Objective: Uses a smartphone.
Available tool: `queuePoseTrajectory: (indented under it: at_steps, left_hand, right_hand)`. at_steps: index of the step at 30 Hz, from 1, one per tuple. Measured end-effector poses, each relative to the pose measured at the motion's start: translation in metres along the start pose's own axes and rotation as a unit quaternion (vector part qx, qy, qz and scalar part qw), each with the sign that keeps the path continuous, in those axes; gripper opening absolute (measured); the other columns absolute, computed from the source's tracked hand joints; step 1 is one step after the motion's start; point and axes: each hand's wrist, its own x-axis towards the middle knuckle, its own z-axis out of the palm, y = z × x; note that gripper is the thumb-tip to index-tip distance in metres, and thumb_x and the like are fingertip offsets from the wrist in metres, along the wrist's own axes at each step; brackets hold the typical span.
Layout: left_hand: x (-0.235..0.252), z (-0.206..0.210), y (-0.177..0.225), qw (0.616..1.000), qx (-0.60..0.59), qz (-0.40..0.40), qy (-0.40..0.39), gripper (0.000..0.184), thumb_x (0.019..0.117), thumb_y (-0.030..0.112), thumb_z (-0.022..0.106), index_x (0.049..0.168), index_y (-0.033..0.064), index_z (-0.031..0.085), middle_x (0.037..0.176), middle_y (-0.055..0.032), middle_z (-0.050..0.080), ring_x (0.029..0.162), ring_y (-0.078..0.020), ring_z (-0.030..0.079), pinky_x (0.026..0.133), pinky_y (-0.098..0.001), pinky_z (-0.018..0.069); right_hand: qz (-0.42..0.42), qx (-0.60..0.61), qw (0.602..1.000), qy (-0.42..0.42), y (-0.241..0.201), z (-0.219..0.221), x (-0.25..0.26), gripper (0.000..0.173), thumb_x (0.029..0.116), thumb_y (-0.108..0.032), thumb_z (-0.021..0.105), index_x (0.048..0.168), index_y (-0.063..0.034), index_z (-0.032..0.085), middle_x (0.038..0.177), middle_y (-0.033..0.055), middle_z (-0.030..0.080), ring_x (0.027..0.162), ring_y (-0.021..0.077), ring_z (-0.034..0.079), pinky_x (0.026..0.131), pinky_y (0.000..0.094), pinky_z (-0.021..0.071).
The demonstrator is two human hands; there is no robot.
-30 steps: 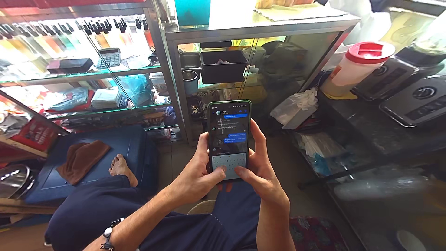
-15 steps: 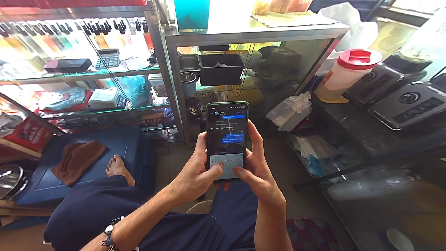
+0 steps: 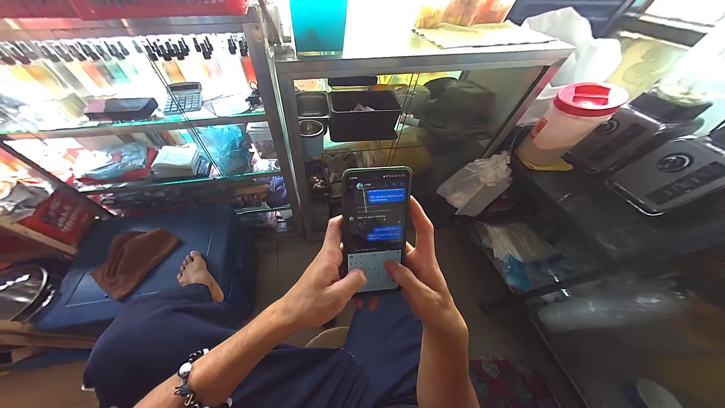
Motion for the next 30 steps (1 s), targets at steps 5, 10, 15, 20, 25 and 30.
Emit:
queuePoseTrajectory:
  at_steps: [5, 10, 15, 20, 25, 30]
  left_hand:
    - [0.002, 0.002, -0.001, 1.000, 0.008, -0.001, 0.024, 0.060, 0.1027, 0.002, 0.048, 0.152, 0.0188, 0.018, 0.115, -0.0065, 0.067, 0.090, -0.0154, 0.073, 0.071, -0.0284, 0.0632]
    - [0.001, 0.000, -0.002, 1.000, 0.008, -0.005, 0.023, 0.059, 0.1017, 0.003, 0.045, 0.152, 0.0198, 0.019, 0.116, -0.0053, 0.067, 0.091, -0.0146, 0.072, 0.073, -0.0281, 0.0626]
    - [0.000, -0.001, -0.005, 1.000, 0.004, 0.014, 0.001, 0.069, 0.0973, 0.001, 0.046, 0.155, 0.0179, 0.012, 0.124, -0.0046, 0.063, 0.103, -0.0131, 0.070, 0.083, -0.0293, 0.0615]
    - [-0.001, -0.001, -0.002, 1.000, 0.009, 0.012, 0.001, 0.069, 0.0962, 0.000, 0.044, 0.155, 0.0173, 0.013, 0.124, -0.0051, 0.062, 0.103, -0.0133, 0.069, 0.082, -0.0292, 0.0615]
    - [-0.001, -0.001, -0.002, 1.000, -0.001, 0.011, -0.007, 0.068, 0.0966, 0.000, 0.045, 0.154, 0.0180, 0.014, 0.122, -0.0054, 0.063, 0.097, -0.0145, 0.071, 0.078, -0.0297, 0.0624]
    - [-0.001, -0.001, -0.002, 1.000, -0.010, 0.006, -0.007, 0.070, 0.0965, -0.001, 0.044, 0.155, 0.0176, 0.011, 0.121, -0.0065, 0.064, 0.095, -0.0157, 0.071, 0.075, -0.0300, 0.0628]
  right_hand:
    - [0.000, 0.017, 1.000, -0.023, -0.001, -0.001, -0.002, 0.087, 0.0975, -0.008, 0.053, 0.160, -0.0380, 0.000, 0.137, 0.0102, 0.058, 0.098, 0.0246, 0.072, 0.066, 0.0365, 0.0652]
    - [0.008, 0.021, 1.000, -0.022, -0.001, 0.000, -0.001, 0.089, 0.0971, -0.003, 0.052, 0.159, -0.0385, 0.000, 0.135, 0.0102, 0.060, 0.096, 0.0246, 0.073, 0.066, 0.0362, 0.0654]
    - [0.002, -0.013, 0.999, 0.042, -0.001, 0.008, 0.002, 0.086, 0.0987, -0.006, 0.061, 0.159, -0.0379, 0.009, 0.126, 0.0108, 0.066, 0.085, 0.0216, 0.074, 0.057, 0.0306, 0.0638]
    - [-0.006, -0.019, 0.999, 0.034, 0.000, 0.008, 0.002, 0.091, 0.0964, -0.004, 0.061, 0.160, -0.0377, 0.004, 0.126, 0.0111, 0.065, 0.084, 0.0219, 0.074, 0.057, 0.0316, 0.0638]
    - [-0.007, -0.018, 0.999, 0.036, 0.000, 0.007, 0.002, 0.085, 0.1000, -0.005, 0.057, 0.160, -0.0379, 0.007, 0.126, 0.0108, 0.065, 0.087, 0.0217, 0.074, 0.058, 0.0313, 0.0641]
    - [-0.002, -0.010, 0.999, 0.030, 0.001, 0.005, 0.001, 0.084, 0.0988, -0.005, 0.054, 0.159, -0.0375, 0.005, 0.126, 0.0113, 0.065, 0.087, 0.0221, 0.074, 0.057, 0.0319, 0.0638]
